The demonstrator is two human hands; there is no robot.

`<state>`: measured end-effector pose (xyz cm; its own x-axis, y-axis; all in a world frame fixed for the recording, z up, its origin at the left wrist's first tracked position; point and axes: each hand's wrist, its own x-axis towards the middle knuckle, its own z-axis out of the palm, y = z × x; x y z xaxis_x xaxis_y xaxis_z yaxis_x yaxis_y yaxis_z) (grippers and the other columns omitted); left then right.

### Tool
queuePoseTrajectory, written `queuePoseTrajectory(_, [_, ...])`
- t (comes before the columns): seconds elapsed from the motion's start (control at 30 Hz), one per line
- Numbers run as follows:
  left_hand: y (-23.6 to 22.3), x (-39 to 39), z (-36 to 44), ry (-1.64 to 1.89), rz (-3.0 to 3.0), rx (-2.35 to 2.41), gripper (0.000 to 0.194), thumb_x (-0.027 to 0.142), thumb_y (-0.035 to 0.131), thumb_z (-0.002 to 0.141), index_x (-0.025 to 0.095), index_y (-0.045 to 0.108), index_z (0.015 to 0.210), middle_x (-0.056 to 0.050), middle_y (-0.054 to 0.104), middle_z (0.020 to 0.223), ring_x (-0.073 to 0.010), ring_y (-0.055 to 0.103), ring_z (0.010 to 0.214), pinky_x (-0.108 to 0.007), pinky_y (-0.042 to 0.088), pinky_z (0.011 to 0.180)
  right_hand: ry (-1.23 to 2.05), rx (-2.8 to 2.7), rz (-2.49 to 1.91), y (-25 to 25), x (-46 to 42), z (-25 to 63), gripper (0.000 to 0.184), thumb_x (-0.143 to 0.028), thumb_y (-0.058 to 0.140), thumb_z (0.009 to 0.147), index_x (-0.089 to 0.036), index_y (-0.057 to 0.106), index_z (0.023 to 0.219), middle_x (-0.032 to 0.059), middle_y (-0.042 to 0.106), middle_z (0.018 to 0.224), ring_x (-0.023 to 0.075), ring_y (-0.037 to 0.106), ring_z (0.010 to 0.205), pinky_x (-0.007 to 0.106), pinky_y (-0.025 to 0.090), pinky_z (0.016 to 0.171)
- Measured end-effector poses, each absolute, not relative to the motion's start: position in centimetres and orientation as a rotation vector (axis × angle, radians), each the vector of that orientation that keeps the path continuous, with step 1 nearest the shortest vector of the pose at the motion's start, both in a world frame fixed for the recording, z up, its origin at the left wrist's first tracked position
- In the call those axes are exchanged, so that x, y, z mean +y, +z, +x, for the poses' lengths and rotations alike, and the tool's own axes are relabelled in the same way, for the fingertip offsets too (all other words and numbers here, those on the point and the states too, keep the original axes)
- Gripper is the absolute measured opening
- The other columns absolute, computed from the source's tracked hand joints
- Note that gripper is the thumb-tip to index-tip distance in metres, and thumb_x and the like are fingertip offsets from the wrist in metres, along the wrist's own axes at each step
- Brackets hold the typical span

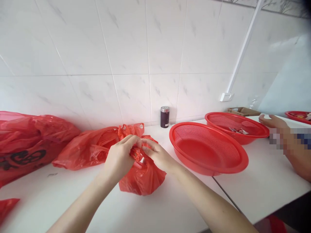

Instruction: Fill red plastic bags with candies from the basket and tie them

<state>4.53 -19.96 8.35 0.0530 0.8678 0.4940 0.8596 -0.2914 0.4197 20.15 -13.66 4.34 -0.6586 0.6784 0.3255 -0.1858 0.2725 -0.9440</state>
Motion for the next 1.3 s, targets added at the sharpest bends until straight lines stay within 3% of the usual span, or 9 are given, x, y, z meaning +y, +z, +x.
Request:
queuePoseTrajectory(0.1, [7.7, -20.1, 4.6, 1.176, 2.237, 1.747, 0.027, 0.007, 0.042, 0.075, 0.025, 0.056, 0.088, -0.001, 0.064, 0.100, -0.0150, 0.057, 0.072, -0.026, 0.044, 0.060, 1.689, -1.790, -0.412, 4.3, -13.8, 20.5, 0.026, -0.044, 0.056, 0.090, -0.026, 0.060, 0.108, 0.0018, 0.063, 0.101, 0.0173, 0.060, 0.097, 0.035, 0.045, 0.091])
queuePoseTrajectory(0.27, [7.3, -21.3, 3.2, 0.910, 1.971, 1.595, 0.024, 0.034, 0.047, 0.089, 0.030, 0.065, 0.105, -0.001, 0.070, 0.101, -0.0217, 0.063, 0.093, -0.032, 0.049, 0.081, 1.508, -1.811, -0.536, 3.9, -14.4, 21.1, 0.032, -0.050, 0.056, 0.088, -0.021, 0.052, 0.077, -0.0013, 0.057, 0.074, 0.0147, 0.057, 0.072, 0.030, 0.045, 0.071])
queuePoseTrajectory(0.4, [4.2, -22.8, 0.1, 0.922, 1.737, 1.805, 0.039, 0.051, 0.040, 0.090, 0.024, 0.067, 0.085, -0.003, 0.072, 0.082, -0.0232, 0.064, 0.079, -0.033, 0.051, 0.072, 1.224, -1.749, -0.762, 0.8, -13.9, 21.9, 0.034, -0.050, 0.054, 0.088, -0.021, 0.046, 0.071, -0.0024, 0.055, 0.069, 0.0133, 0.054, 0.065, 0.027, 0.044, 0.064])
queuePoseTrajectory(0.5, [0.6, -23.9, -2.0, 1.001, 1.591, 1.973, 0.047, 0.058, 0.040, 0.088, 0.022, 0.063, 0.068, -0.005, 0.072, 0.082, -0.0250, 0.066, 0.082, -0.037, 0.050, 0.079, 1.222, -1.596, -0.950, -2.9, -12.8, 22.7, 0.037, -0.051, 0.049, 0.088, -0.022, 0.038, 0.068, -0.0011, 0.060, 0.065, 0.0153, 0.058, 0.063, 0.027, 0.046, 0.062])
queuePoseTrajectory(0.6, [-2.4, -23.8, -2.0, 1.204, 1.386, 2.025, 0.049, 0.063, 0.040, 0.085, 0.021, 0.062, 0.072, -0.006, 0.072, 0.082, -0.0264, 0.068, 0.084, -0.039, 0.050, 0.085, 1.164, -1.544, -1.036, -5.3, -12.4, 22.5, 0.036, -0.053, 0.042, 0.090, -0.023, 0.033, 0.071, -0.0012, 0.061, 0.066, 0.0167, 0.060, 0.064, 0.027, 0.045, 0.062])
queuePoseTrajectory(0.73, [-4.2, -21.3, 0.6, 1.380, 1.407, 2.024, 0.047, 0.057, 0.026, 0.092, 0.022, 0.057, 0.095, -0.007, 0.069, 0.104, -0.0224, 0.065, 0.098, -0.033, 0.050, 0.087, 1.007, -1.616, -1.122, -5.4, -13.3, 20.9, 0.034, -0.056, 0.046, 0.088, -0.025, 0.035, 0.082, -0.0035, 0.061, 0.072, 0.0169, 0.059, 0.065, 0.026, 0.041, 0.062])
queuePoseTrajectory(0.8, [-4.5, -19.7, 1.8, 1.258, 1.530, 2.083, 0.045, 0.052, 0.018, 0.095, 0.023, 0.052, 0.094, -0.006, 0.069, 0.099, -0.0201, 0.066, 0.094, -0.030, 0.051, 0.080, 0.844, -1.767, -1.193, -5.3, -13.9, 20.0, 0.036, -0.057, 0.051, 0.085, -0.025, 0.034, 0.086, -0.0048, 0.059, 0.069, 0.0175, 0.058, 0.062, 0.025, 0.037, 0.059])
queuePoseTrajectory(0.97, [-5.1, -17.1, 2.4, 0.845, 1.711, 2.203, 0.030, 0.045, 0.029, 0.093, 0.025, 0.051, 0.085, -0.003, 0.066, 0.066, -0.0247, 0.064, 0.063, -0.031, 0.042, 0.058, 0.427, -2.080, -1.289, -6.8, -13.7, 19.6, 0.018, -0.040, 0.043, 0.093, -0.024, 0.035, 0.091, -0.0060, 0.056, 0.065, 0.0159, 0.057, 0.056, 0.023, 0.029, 0.051])
queuePoseTrajectory(1.3, [-5.5, -14.6, 1.1, 0.369, 1.844, 2.416, 0.032, 0.034, 0.028, 0.093, 0.024, 0.055, 0.105, -0.011, 0.071, 0.083, -0.0293, 0.067, 0.076, -0.034, 0.042, 0.061, 0.237, -2.155, -1.457, -7.9, -9.5, 20.4, 0.016, -0.035, 0.040, 0.094, -0.020, 0.046, 0.094, -0.0015, 0.059, 0.060, 0.0169, 0.053, 0.051, 0.025, 0.021, 0.048])
